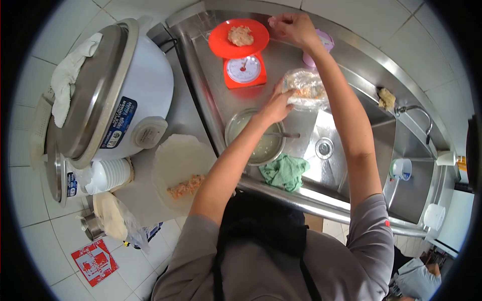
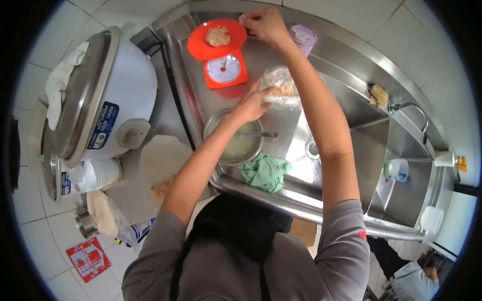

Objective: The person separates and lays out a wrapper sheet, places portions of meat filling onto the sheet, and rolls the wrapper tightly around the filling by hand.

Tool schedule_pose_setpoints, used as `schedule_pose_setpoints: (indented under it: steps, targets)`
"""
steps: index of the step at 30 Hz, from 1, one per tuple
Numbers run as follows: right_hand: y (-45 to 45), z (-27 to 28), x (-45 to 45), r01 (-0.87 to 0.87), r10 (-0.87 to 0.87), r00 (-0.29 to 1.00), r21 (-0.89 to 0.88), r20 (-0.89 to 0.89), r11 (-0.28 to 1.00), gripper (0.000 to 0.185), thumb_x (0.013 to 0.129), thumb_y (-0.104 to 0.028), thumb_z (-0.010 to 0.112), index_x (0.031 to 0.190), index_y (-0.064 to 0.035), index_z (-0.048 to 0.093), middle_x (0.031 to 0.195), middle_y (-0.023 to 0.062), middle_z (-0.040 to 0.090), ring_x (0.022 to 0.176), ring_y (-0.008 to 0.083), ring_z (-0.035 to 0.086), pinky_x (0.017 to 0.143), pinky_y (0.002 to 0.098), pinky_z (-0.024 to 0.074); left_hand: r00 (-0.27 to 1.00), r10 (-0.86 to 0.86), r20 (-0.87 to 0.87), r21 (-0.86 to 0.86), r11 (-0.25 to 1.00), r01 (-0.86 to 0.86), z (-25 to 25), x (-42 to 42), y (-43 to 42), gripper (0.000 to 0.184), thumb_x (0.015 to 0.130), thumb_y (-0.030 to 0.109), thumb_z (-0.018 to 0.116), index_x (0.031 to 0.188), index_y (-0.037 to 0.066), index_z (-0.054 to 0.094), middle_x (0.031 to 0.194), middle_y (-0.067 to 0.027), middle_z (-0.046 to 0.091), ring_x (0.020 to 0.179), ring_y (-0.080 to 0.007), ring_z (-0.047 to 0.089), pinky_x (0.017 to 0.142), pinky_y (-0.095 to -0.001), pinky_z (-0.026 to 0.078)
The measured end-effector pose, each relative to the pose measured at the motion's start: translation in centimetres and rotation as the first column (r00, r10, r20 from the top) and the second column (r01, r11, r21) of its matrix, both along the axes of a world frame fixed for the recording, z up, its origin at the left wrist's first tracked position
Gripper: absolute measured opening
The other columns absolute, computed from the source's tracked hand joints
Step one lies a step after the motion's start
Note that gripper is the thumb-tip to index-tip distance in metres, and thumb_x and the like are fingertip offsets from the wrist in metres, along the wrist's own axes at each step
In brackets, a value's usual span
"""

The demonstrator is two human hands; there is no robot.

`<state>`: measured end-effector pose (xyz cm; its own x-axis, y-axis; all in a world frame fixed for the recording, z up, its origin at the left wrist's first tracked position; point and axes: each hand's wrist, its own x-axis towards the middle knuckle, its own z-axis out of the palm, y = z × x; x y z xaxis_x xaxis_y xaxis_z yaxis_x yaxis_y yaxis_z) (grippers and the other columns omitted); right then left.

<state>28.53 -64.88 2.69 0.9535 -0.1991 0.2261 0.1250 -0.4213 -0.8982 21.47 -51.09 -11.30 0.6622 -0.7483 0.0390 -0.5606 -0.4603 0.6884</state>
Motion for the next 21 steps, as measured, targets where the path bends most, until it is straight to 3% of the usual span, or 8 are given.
schedule_pose_setpoints:
  steps: [3,6,9,12,15,18,21]
  targets:
    - [-1.5,-1.1,-0.2,-0.017,0.018,1.0,-0.037,0.016,0.999,0.029,0.082,-0.028,0.069,0.093,-0.0019,0.07,0.069,-0.001,0.061,0.063,0.0059,0.053,0.058,0.0223,0.045,1.0,0.002,0.001,0.027,1.0,-0.002,0.0,0.0,0.0,0.054,0.083,0.014,0.062,0.134,0.009,0.044,0.143,-0.0353,0.013,0.135,-0.042,0.02,0.11,-0.0404,0.024]
    - [-2.4,-2.0,-0.8,0.022,-0.026,0.998,-0.071,-0.053,0.997,0.029,0.082,-0.029,0.069,0.092,-0.0017,0.07,0.067,-0.002,0.059,0.061,0.0054,0.051,0.054,0.0221,0.042,1.0,0.002,0.013,0.021,1.0,-0.003,0.2,-0.4,0.1,0.055,0.083,0.014,0.062,0.134,0.009,0.045,0.144,-0.0347,0.014,0.135,-0.0423,0.021,0.11,-0.0407,0.025]
    - [-1.8,-2.1,-1.2,0.016,-0.021,0.998,-0.079,-0.066,0.997,0.032,0.083,-0.032,0.068,0.088,-0.0003,0.07,0.061,-0.0018,0.056,0.056,0.0061,0.05,0.053,0.0224,0.0418,0.999,0.008,0.051,0.005,1.0,-0.008,0.2,-1.0,0.5,0.054,0.08,0.013,0.063,0.132,0.01,0.047,0.145,-0.0296,0.015,0.132,-0.0435,0.028,0.104,-0.0449,0.035]
    - [-0.9,-2.1,-0.8,0.007,-0.02,0.998,-0.218,-0.057,0.976,0.028,0.081,-0.029,0.068,0.082,-0.0003,0.07,0.055,0.0,0.054,0.052,0.0068,0.048,0.051,0.0229,0.0408,0.993,-0.003,0.115,-0.044,0.999,0.008,0.0,-1.2,1.5,0.053,0.08,0.013,0.063,0.131,0.01,0.048,0.144,-0.0312,0.016,0.131,-0.044,0.028,0.105,-0.0449,0.034]
    - [0.2,-3.9,1.1,-0.031,0.025,0.999,0.119,0.048,0.992,0.017,0.071,-0.019,0.071,0.073,-0.0029,0.069,0.062,0.0118,0.063,0.052,0.0189,0.055,0.051,0.0334,0.045,0.999,0.042,0.031,-0.004,0.999,-0.042,1.2,-1.4,2.9,0.052,0.082,0.014,0.063,0.132,0.011,0.048,0.143,-0.034,0.017,0.133,-0.0432,0.025,0.108,-0.042,0.028]
    - [1.2,-0.6,-2.2,0.05,-0.062,0.996,-0.158,-0.071,0.986,0.016,0.071,-0.017,0.068,0.076,-0.0014,0.069,0.064,0.0164,0.064,0.053,0.0223,0.059,0.052,0.0341,0.047,0.998,0.061,0.0,-0.063,0.996,-0.06,1.3,-1.1,4.1,0.048,0.082,0.015,0.064,0.128,0.012,0.052,0.142,-0.0344,0.018,0.132,-0.044,0.026,0.108,-0.0428,0.028]
    - [-1.5,-0.4,-6.0,-0.193,0.064,0.958,-0.464,-0.281,0.865,0.021,0.078,-0.021,0.066,0.08,-0.0012,0.07,0.055,0.0058,0.058,0.052,0.01,0.055,0.052,0.0271,0.0449,0.999,0.039,0.03,-0.039,0.999,-0.038,1.0,-0.2,4.3,0.042,0.082,0.015,0.063,0.124,0.013,0.056,0.142,-0.0349,0.018,0.132,-0.0446,0.026,0.108,-0.0428,0.028]
